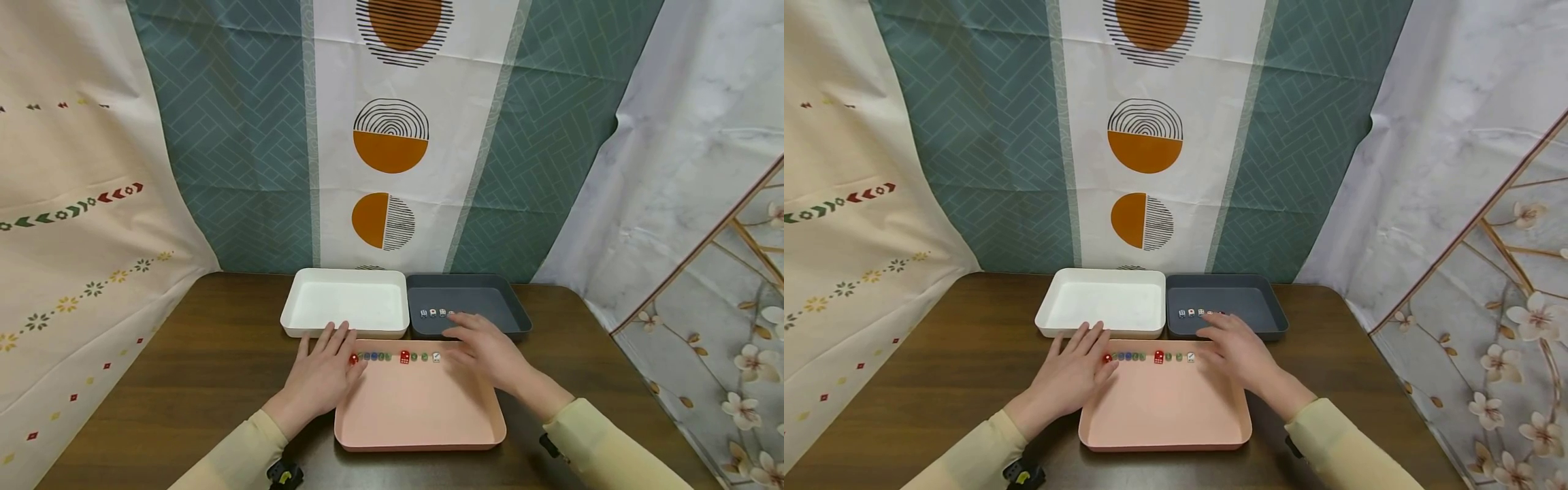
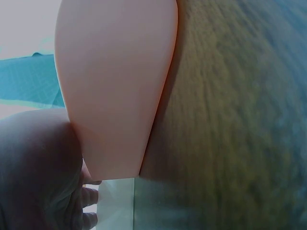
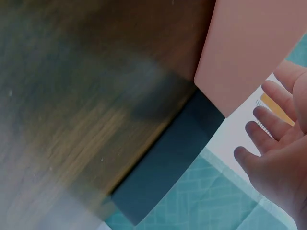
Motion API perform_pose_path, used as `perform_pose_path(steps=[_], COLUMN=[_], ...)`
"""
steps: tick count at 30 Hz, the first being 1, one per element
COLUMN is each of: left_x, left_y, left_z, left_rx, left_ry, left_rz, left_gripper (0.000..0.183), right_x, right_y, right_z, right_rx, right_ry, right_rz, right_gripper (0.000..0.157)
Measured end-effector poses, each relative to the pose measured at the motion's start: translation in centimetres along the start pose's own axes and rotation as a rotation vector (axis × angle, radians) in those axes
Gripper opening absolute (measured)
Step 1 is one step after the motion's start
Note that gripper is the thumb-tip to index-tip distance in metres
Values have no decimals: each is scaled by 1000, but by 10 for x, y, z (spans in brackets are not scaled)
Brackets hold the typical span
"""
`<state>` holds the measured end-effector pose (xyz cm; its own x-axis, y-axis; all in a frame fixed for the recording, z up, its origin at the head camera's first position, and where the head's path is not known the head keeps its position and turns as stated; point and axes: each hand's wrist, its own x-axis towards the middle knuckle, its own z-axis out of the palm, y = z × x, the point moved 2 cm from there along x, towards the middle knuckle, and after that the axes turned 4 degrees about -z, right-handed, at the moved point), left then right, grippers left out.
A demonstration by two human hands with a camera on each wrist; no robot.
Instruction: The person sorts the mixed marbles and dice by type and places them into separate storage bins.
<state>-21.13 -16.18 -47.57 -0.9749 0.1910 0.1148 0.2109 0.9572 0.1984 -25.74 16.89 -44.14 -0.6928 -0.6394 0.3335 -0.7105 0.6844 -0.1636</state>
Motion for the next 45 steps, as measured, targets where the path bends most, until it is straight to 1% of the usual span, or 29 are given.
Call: perform_pose_path(steps=[5, 13, 25, 32, 39, 45], left_x=[0, 0, -1, -1, 0, -2], left_y=[0, 1, 1, 1, 1, 1], left_z=[1, 2, 1, 0, 0, -1], left_rx=[-2, 1, 6, 9, 3, -3], left_ry=[-1, 2, 12, 5, 8, 16], left_rz=[-3, 0, 4, 1, 2, 7], left_gripper=[72, 73, 72, 73, 72, 70], right_x=[-2, -1, -1, 0, 4, 4], right_y=[-5, -7, -8, -9, -10, -10], right_z=[3, 9, 14, 16, 17, 18], right_rx=[18, 15, 12, 11, -1, -5], right_ry=[-15, -44, -64, -49, -71, -73], right_rz=[10, 8, 53, 8, 7, -6], right_gripper=[35, 29, 28, 28, 30, 29])
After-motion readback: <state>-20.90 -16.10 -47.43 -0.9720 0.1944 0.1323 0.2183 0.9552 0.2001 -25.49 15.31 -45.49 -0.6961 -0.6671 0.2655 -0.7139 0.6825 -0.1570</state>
